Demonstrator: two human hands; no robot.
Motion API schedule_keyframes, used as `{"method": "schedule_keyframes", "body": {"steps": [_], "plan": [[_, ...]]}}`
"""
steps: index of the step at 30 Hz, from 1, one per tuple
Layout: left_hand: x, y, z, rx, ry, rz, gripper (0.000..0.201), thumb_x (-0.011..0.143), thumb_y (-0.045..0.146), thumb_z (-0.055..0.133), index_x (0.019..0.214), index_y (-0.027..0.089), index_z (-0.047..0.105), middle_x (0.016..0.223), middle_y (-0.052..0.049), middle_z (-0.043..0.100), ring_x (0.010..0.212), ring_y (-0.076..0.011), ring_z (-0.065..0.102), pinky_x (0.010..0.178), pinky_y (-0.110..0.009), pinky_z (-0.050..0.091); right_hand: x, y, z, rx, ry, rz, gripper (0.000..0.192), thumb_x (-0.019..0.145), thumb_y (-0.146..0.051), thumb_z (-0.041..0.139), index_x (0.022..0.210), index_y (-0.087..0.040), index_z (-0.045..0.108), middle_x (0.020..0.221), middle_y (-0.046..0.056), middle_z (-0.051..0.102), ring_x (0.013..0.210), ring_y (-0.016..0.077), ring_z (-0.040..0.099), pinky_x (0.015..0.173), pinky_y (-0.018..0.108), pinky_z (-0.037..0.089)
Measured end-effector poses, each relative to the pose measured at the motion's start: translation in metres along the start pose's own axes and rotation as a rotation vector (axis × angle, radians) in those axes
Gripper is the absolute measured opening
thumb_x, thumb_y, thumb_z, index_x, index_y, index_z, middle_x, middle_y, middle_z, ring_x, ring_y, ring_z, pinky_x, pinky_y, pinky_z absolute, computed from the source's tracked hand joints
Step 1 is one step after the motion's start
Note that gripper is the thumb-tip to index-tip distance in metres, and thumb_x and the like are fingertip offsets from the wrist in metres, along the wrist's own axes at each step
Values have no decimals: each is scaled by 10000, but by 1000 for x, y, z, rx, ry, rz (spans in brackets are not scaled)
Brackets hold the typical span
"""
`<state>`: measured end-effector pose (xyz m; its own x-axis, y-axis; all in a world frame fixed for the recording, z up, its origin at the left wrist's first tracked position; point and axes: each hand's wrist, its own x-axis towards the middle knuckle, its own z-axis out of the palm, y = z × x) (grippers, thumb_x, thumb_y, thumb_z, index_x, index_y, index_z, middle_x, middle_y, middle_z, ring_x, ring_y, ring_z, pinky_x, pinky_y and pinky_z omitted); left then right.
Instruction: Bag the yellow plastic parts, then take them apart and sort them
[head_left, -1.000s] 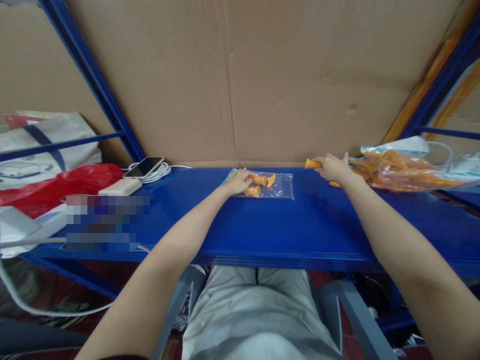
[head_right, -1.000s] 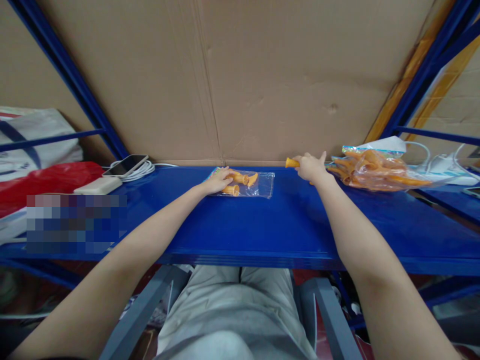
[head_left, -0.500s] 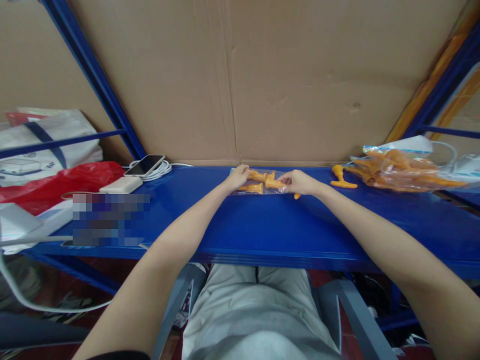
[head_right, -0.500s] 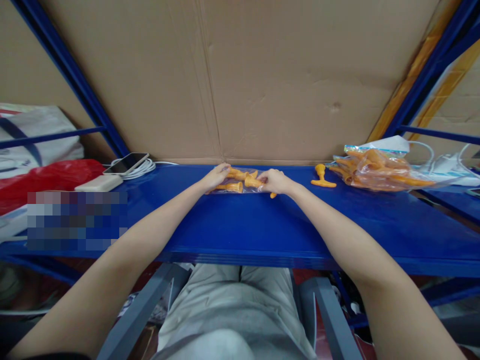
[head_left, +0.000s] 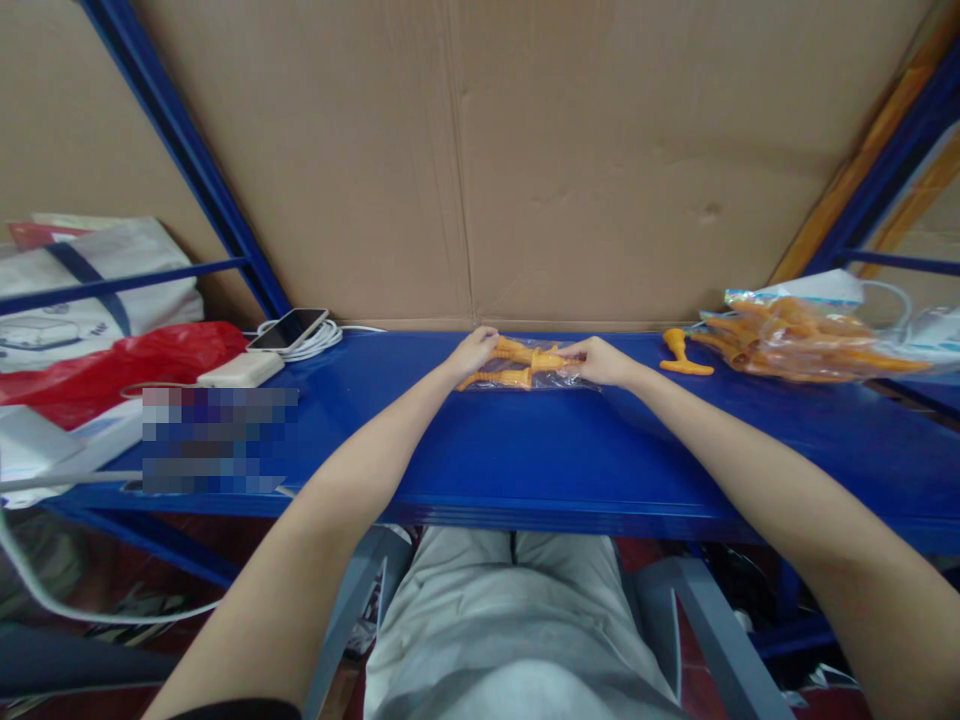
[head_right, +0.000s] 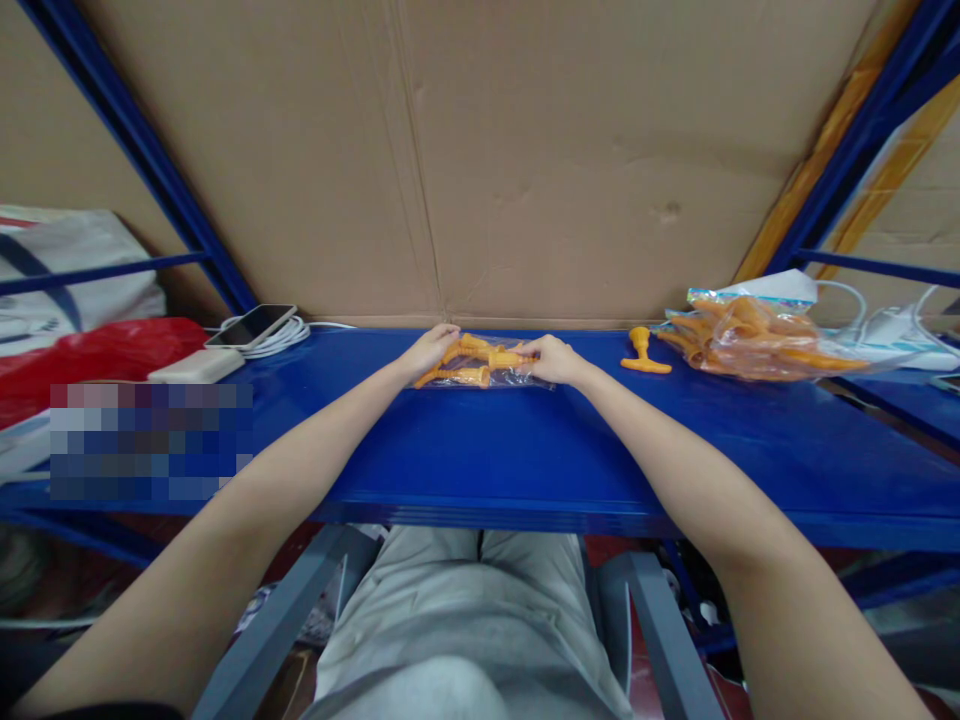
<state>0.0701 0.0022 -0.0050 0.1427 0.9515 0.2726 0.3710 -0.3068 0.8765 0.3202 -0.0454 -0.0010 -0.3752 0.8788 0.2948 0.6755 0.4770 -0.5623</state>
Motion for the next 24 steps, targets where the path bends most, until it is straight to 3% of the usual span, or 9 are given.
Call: {"method": "schedule_keyframes", "body": {"steps": [5, 9, 14, 16, 18, 19, 21, 24], "plan": [[-1, 1, 0, 12, -38, -45, 144, 954, 211, 495, 981, 166, 629, 1074, -76, 717, 1098, -206, 645, 1021, -326, 486, -2, -7, 5, 157, 6, 60, 376, 776, -379, 759, 1112, -220, 815, 999, 14, 796, 910, 227, 726, 870, 343, 577], [1, -2, 1, 22, -75, -44, 190, 978, 230, 463, 1027, 174, 638, 1124, -72, 725, 1085, -182, 661, 992, -290, 508, -2, -12, 9, 261, 26, 188, 323, 729, -247, 787, 1046, -193, 819, 947, 46, 787, 833, 207, 710, 839, 362, 594], [1, -1, -1, 175, 15, -22, 253, 1004, 247, 420, 1080, 189, 654, 1207, -77, 729, 1157, -194, 650, 1000, -293, 506, -3, -18, 10, 502, 89, 227, 224, 706, -145, 752, 925, -183, 781, 1078, 83, 765, 880, 170, 698, 857, 327, 583], [-3, 4, -3, 311, 71, -24, 263, 1007, 249, 423, 1086, 193, 668, 1233, -87, 727, 1191, -211, 643, 1016, -301, 493, -3, -17, 7, 443, 161, 286, 133, 745, -173, 720, 871, -176, 762, 1030, 88, 763, 847, 161, 689, 804, 303, 571], [-8, 11, -6, 451, 111, -33, 281, 1014, 268, 428, 1117, 183, 675, 1247, -115, 722, 1218, -244, 640, 1023, -323, 486, -2, -14, 4, 218, 226, 317, 60, 768, -216, 704, 756, -170, 740, 900, 77, 755, 795, 160, 667, 739, 278, 537], [-11, 14, -7, 510, 126, -40, 296, 1017, 281, 428, 1137, 172, 676, 1251, -133, 720, 1227, -263, 640, 1023, -337, 484, -2, -12, 2, 83, 222, 319, 123, 775, -252, 705, 687, -169, 726, 800, 64, 735, 752, 160, 649, 702, 270, 511], [-15, 19, -8, 588, 145, -52, 330, 1025, 302, 413, 1161, 158, 676, 1253, -154, 717, 1236, -288, 640, 1018, -352, 481, -2, -10, -1, -107, 145, 301, 289, 787, -365, 708, 576, -168, 697, 595, 27, 640, 628, 142, 578, 618, 260, 447], [-16, 21, -8, 612, 139, -57, 352, 1029, 300, 388, 1149, 161, 687, 1244, -145, 726, 1234, -282, 645, 1010, -339, 484, -5, -13, 0, -33, 23, 247, 399, 783, -514, 699, 610, -157, 748, 505, -8, 566, 512, 95, 443, 526, 244, 366]]}}
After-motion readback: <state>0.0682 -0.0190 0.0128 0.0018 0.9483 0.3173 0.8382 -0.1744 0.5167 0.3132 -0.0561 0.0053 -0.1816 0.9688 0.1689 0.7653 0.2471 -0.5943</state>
